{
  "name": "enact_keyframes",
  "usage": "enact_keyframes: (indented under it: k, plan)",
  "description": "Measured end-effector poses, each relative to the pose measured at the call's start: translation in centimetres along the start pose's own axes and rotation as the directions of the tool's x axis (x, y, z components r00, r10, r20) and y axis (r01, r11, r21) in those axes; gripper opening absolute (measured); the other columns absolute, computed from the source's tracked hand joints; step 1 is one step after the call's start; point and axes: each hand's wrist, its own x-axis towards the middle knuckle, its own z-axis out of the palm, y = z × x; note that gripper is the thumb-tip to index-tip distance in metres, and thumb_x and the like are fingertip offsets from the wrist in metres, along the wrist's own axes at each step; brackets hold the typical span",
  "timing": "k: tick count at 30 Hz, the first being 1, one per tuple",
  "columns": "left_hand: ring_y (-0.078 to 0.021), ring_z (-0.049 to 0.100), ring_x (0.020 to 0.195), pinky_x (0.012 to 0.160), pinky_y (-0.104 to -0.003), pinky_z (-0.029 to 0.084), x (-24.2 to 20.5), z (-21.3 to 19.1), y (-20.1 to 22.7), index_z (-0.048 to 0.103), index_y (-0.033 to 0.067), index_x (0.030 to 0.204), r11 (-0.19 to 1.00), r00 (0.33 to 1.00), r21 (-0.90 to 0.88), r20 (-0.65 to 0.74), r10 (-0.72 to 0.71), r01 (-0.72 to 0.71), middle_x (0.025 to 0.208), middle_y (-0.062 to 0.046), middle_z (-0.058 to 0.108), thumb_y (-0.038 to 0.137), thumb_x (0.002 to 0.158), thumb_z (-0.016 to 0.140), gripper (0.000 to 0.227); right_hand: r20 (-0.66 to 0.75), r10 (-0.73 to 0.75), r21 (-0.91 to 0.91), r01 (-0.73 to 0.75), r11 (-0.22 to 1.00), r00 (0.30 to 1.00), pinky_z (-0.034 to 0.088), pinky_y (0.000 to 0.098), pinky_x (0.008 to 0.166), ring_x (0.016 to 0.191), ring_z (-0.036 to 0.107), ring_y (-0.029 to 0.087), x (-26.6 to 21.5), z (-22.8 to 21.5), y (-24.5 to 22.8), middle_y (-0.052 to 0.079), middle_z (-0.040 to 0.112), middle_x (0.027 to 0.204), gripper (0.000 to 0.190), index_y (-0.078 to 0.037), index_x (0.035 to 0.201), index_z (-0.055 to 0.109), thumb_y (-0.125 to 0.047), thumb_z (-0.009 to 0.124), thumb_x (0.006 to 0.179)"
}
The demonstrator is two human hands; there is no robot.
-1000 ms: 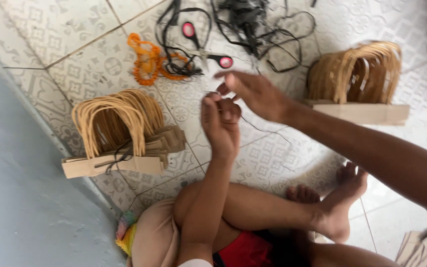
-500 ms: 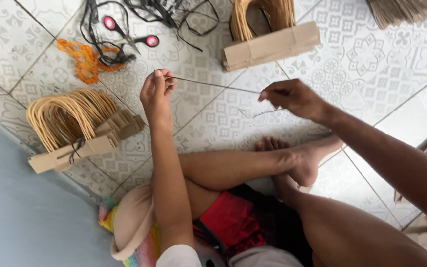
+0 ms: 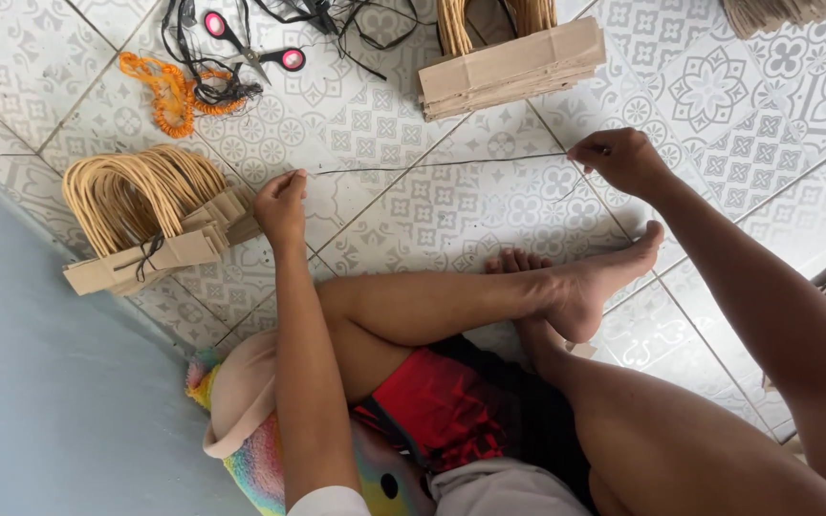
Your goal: Bundling and tying paper bag handles using plastic strips and a cardboard jig.
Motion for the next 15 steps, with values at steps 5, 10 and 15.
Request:
enact_keyframes:
  k: [5,10,15]
  plan:
    - [-0.0147,0.069,0.079,0.069,-0.032,0.059,-0.6,0.0,-0.5,0.08,0.0163,0.105,0.991,0.998,0.114,-0.004,0.065,-0.064,0.084,-0.004,0.074,0.035,0.087,0.078,0.025,0.043,-0.011,0.056,0.008,0.998,0.999,0.055,0.0361,0.075,0.074,0.07,0.023,0.3,-0.9,0.1,0.011,0.076,0.09,0.02,-0.009,0.112,0.077,-0.022,0.076,0.097]
    - [-0.021,0.071,0.093,0.08,-0.038,0.06,-3.3,-0.2,2.3,0.072,0.0114,0.123,0.983,0.992,0.133,-0.001,0.125,-0.123,0.102,-0.011,0.073,0.029,0.092,0.074,0.036,0.056,-0.055,0.082,0.051,0.995,0.997,0.057,0.0394,0.075,0.078,0.073,0.027,0.3,-1.3,-0.4,0.016,0.076,0.096,0.021,-0.004,0.115,0.076,-0.015,0.076,0.097]
    - [-0.0402,0.054,0.132,0.107,-0.058,0.053,-9.4,-0.1,8.5,0.051,0.0072,0.143,0.667,0.822,0.538,0.09,0.562,-0.515,0.139,-0.023,0.051,-0.001,0.102,0.061,0.043,0.089,-0.043,0.182,0.026,0.983,0.995,0.059,0.0367,0.074,0.082,0.073,0.029,-0.5,-1.5,-1.0,0.018,0.075,0.096,0.02,0.0,0.114,0.074,-0.009,0.075,0.096]
